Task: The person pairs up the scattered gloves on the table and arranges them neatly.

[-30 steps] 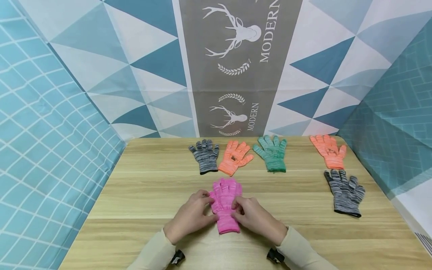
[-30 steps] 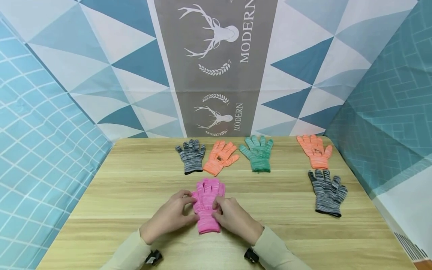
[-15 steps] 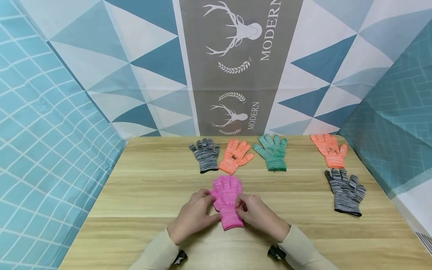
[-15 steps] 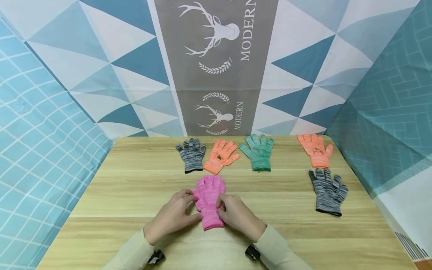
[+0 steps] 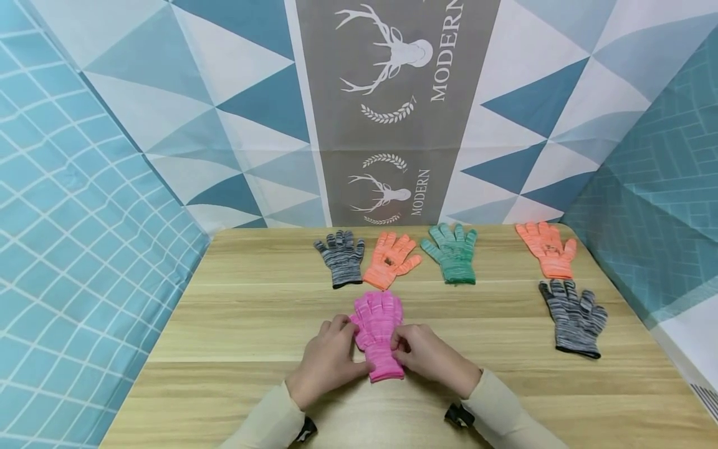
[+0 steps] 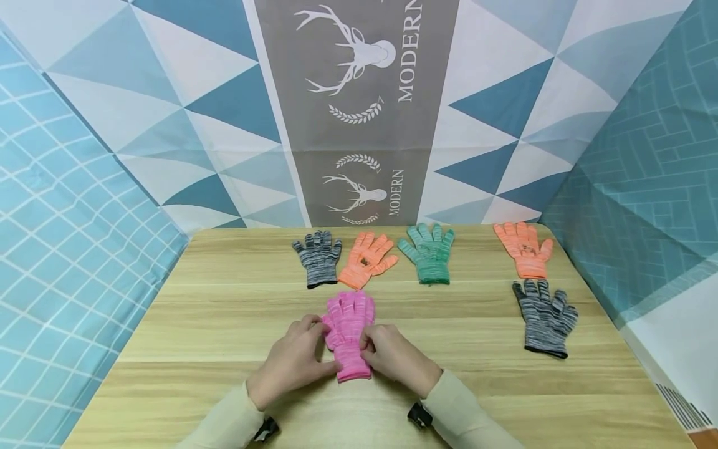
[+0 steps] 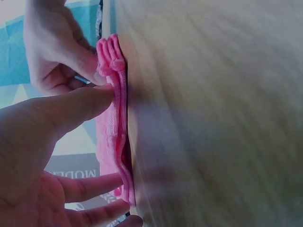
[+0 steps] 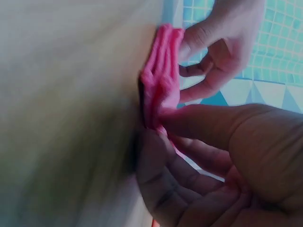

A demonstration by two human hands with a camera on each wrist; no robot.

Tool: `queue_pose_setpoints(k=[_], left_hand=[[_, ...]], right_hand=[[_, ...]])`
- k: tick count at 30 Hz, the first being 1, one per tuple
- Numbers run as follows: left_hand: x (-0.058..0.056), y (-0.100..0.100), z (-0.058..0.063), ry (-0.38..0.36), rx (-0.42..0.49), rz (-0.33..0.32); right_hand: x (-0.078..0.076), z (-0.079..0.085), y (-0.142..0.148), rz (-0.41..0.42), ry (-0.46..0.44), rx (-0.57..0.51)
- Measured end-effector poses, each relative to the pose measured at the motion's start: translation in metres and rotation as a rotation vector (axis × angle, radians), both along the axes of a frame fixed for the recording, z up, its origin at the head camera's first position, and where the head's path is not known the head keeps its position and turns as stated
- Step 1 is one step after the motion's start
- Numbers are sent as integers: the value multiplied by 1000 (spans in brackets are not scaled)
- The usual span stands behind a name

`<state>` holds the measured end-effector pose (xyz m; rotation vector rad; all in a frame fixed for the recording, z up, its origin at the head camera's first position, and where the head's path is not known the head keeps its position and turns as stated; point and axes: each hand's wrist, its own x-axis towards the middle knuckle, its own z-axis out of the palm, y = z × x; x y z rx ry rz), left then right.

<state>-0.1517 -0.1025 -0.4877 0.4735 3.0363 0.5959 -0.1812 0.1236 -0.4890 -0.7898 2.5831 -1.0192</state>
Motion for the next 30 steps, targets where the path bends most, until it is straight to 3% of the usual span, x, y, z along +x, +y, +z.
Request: queue_pose_setpoints(k=[4, 10, 16, 21, 30], left_hand=[[1, 2, -2, -11, -25, 6], [1, 1, -1, -25, -45, 1], [0, 0, 1, -43, -52, -3], [1, 2, 5, -44, -52, -8], [3, 2, 6, -61, -41, 3]], right_hand=[[-9, 3, 5, -32, -44, -9], [-38, 1, 11, -238, -10, -70], [-60, -6, 10, -240, 7, -9], [-67, -7, 7, -259, -19, -7], [-66, -3, 11, -363, -75, -60]])
